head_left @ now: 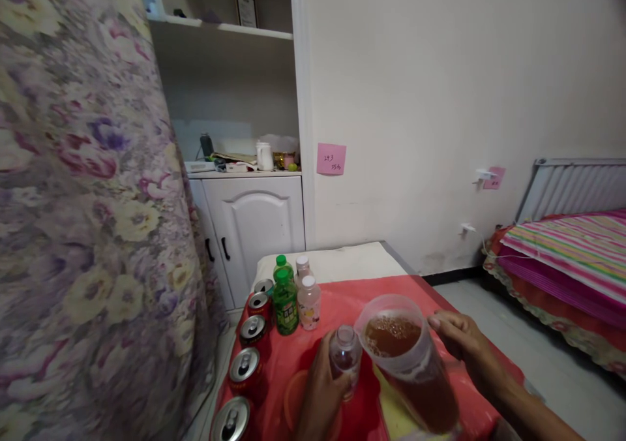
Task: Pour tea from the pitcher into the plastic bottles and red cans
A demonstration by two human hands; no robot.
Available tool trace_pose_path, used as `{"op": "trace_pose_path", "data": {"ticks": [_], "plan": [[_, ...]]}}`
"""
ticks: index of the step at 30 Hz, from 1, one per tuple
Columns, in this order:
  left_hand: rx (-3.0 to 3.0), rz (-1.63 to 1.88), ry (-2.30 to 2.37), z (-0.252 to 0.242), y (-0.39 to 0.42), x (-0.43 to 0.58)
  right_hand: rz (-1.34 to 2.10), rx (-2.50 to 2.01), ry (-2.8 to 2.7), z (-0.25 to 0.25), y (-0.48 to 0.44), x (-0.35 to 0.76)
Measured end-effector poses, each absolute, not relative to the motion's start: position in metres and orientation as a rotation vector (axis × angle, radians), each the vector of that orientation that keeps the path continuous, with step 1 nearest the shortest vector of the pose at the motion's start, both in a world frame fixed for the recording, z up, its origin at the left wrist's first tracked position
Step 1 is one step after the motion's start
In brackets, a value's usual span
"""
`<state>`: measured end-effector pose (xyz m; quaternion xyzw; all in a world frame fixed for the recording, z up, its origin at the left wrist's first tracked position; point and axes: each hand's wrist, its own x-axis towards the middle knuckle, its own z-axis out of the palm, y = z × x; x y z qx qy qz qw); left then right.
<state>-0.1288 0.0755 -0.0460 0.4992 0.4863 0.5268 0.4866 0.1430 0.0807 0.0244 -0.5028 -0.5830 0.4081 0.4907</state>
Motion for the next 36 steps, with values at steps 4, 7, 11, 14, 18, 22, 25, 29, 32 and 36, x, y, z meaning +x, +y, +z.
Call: {"op": "trace_pose_path", "data": {"ticks": [4,7,11,14,18,22,25,29,32,36], "plan": [[1.305,1.278,1.242,-0.044,0.079,-0.131,0.945,-1.192,-1.333,0.014,0.081,0.149],[1.293,1.281,1.272,-0.044,0.08,-0.131,0.924,-1.138,-1.233,0.003,0.083,0.152],[1.302,1.298,1.329,-0.044,0.082,-0.132,0.899,-1.06,-1.095,-0.017,0.089,0.153],[1.317,1.297,1.389,-0.043,0.084,-0.134,0.887,-1.031,-1.034,-0.031,0.092,0.152],[1.327,1.269,1.415,-0.04,0.086,-0.135,0.88,-0.999,-0.996,-0.044,0.095,0.149],[1.34,1.27,1.396,-0.043,0.086,-0.136,0.882,-0.972,-0.968,-0.05,0.097,0.149],[1.308,1.277,1.353,-0.05,0.087,-0.137,0.881,-0.96,-0.956,-0.05,0.098,0.151],[1.271,1.308,1.343,-0.057,0.089,-0.139,0.878,-0.947,-0.946,-0.051,0.099,0.152],[1.272,1.324,1.342,-0.058,0.089,-0.14,0.87,-0.938,-0.938,-0.053,0.1,0.15],[1.267,1.334,1.359,-0.053,0.088,-0.14,0.862,-0.927,-0.93,-0.057,0.102,0.144]]}}
